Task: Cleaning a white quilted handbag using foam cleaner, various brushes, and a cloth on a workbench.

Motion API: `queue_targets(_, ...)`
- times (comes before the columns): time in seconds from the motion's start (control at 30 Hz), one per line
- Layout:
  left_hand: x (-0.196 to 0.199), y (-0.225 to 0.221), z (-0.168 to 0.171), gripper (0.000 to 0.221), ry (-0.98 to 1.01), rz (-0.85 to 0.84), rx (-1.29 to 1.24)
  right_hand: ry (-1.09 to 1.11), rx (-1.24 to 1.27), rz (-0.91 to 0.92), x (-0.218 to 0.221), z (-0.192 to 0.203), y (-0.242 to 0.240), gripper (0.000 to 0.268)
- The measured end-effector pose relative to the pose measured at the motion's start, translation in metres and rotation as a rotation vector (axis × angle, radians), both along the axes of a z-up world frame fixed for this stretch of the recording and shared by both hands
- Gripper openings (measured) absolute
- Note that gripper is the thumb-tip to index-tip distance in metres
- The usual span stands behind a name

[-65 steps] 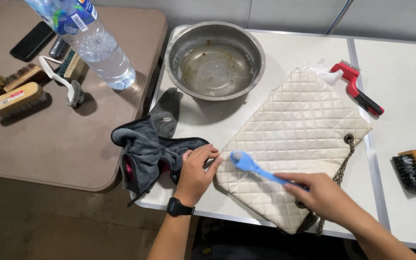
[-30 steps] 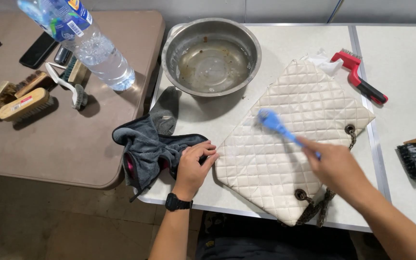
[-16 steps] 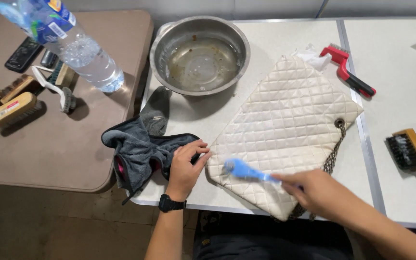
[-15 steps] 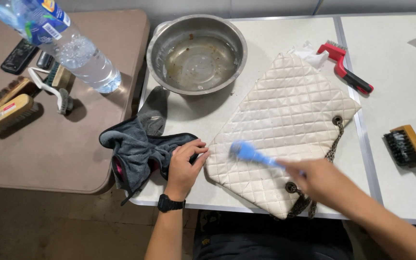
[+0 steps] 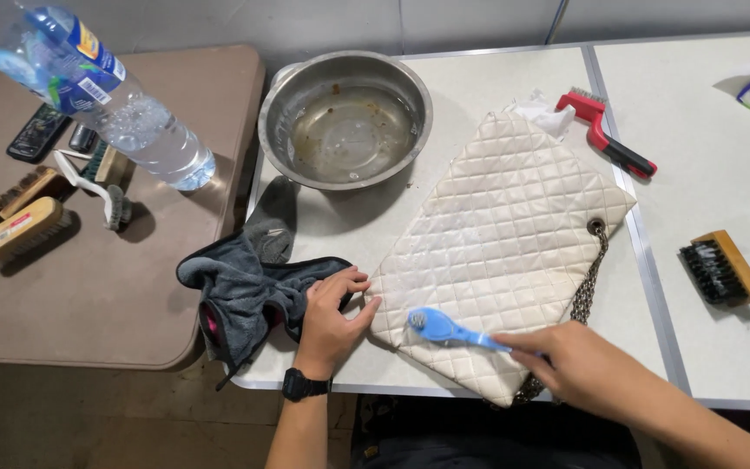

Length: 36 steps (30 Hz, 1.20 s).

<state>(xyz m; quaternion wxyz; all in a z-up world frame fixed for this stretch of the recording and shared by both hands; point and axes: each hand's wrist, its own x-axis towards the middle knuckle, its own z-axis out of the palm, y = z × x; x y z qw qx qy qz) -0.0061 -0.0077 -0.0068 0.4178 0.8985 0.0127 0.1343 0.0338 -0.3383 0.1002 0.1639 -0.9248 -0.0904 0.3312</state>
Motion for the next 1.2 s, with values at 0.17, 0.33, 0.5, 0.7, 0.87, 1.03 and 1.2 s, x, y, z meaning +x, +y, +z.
queue_targets(0.17, -0.001, -0.002, -0.003, 0.037, -0.021, -0.015, 0.055, -0.189, -0.065, -0.237, 0.014, 0.014, -0.007, 0.044)
queue_targets(0.33, -0.003, -0.005, -0.001, 0.042, 0.019, -0.007, 0.082, 0.041, -0.025, 0.052, 0.001, 0.015, -0.004, 0.041)
queue_targets(0.5, -0.005, -0.011, 0.005, 0.041, 0.02, 0.019, 0.104, -0.124, -0.033, -0.008, 0.001, 0.014, -0.015, 0.043)
queue_targets(0.7, -0.015, -0.018, 0.004, 0.038, -0.011, 0.041, 0.15, -0.077, -0.085, -0.059, 0.006, 0.019, -0.029, 0.045)
queue_targets(0.87, -0.017, -0.02, 0.0, 0.034, -0.052, 0.014, 0.192, 0.009, 0.027, 0.201, -0.014, 0.007, -0.033, 0.042)
queue_targets(1.03, -0.015, -0.024, -0.002, 0.032, -0.12, 0.033, 0.262, 0.031, -0.083, -0.037, -0.003, 0.065, -0.029, 0.041)
queue_targets(1.2, -0.016, -0.025, -0.008, 0.031, -0.126, 0.041, 0.281, -0.033, -0.112, 0.206, 0.003, 0.027, -0.049, 0.045)
